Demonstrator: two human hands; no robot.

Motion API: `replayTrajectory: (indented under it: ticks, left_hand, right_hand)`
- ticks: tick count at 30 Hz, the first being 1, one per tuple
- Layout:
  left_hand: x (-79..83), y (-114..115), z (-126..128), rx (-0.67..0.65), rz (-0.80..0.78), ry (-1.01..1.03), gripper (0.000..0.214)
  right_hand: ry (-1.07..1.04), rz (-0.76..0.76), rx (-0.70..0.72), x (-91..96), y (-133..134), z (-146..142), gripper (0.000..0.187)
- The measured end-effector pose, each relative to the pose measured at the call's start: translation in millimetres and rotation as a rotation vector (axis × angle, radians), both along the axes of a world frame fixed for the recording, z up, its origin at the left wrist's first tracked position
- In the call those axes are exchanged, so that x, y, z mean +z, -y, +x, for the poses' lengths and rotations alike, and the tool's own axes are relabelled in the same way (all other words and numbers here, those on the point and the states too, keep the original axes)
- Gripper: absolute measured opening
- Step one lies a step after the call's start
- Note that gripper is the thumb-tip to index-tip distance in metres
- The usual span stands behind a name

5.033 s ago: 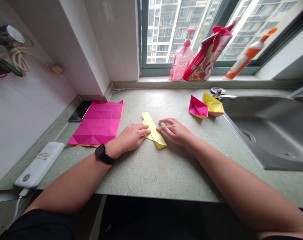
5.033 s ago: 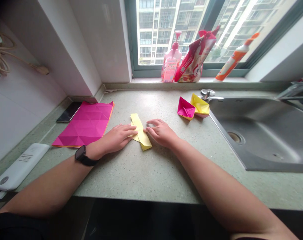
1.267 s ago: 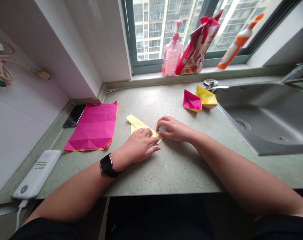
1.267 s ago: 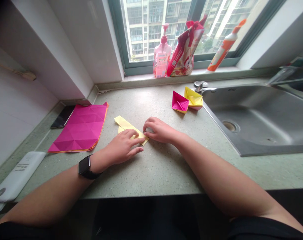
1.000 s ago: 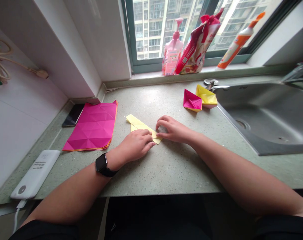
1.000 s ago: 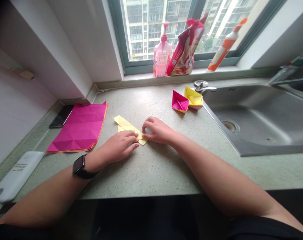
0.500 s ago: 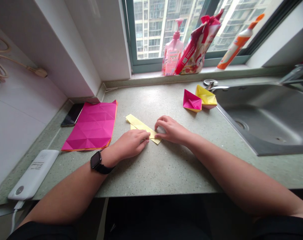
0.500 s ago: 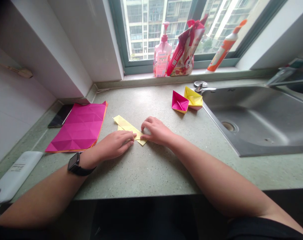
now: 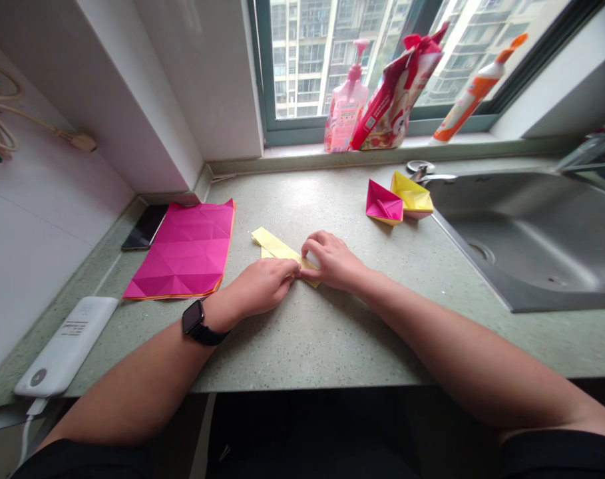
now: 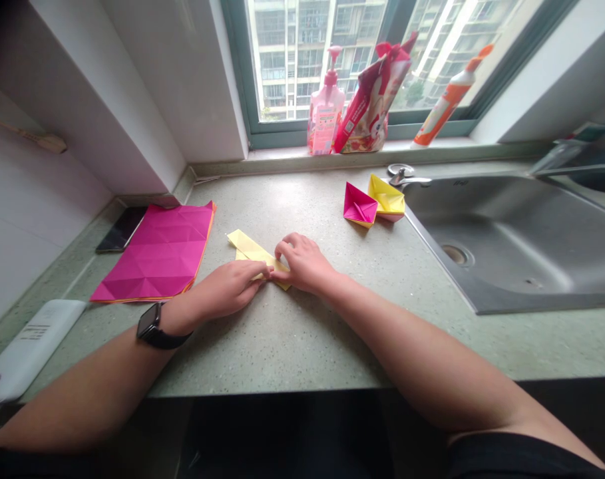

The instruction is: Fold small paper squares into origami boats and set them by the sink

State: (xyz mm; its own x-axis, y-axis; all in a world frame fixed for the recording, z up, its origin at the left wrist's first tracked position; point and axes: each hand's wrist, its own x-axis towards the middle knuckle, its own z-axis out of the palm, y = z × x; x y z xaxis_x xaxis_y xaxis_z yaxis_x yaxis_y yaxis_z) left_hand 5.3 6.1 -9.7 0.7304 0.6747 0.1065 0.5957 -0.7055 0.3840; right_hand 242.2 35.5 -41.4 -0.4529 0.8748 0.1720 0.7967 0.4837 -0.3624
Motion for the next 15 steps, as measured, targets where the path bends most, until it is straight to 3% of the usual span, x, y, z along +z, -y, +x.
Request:
replayTrajectory:
  ticks: [5,12,15]
  left_hand:
    - [-2.0,0.6,-1.2,0.006,-0.002,0.011,0.021]
    - [-2.1,1.1,-2.2,-0.045,0.017,0.026,0.042]
    - [-1.0,1.5,-2.0,-0.087,0.030,0.016,0.046]
  right_hand:
    - [-0.017,-0.023,0.046,-2.4,-3.2,10.4,0.044]
    - [-0.011,-0.133,-0.007,-12.0,-13.7,44.8,0.082]
    - [-0.018,-0.169,-0.010,-11.8,-18.7,57.2,0.089]
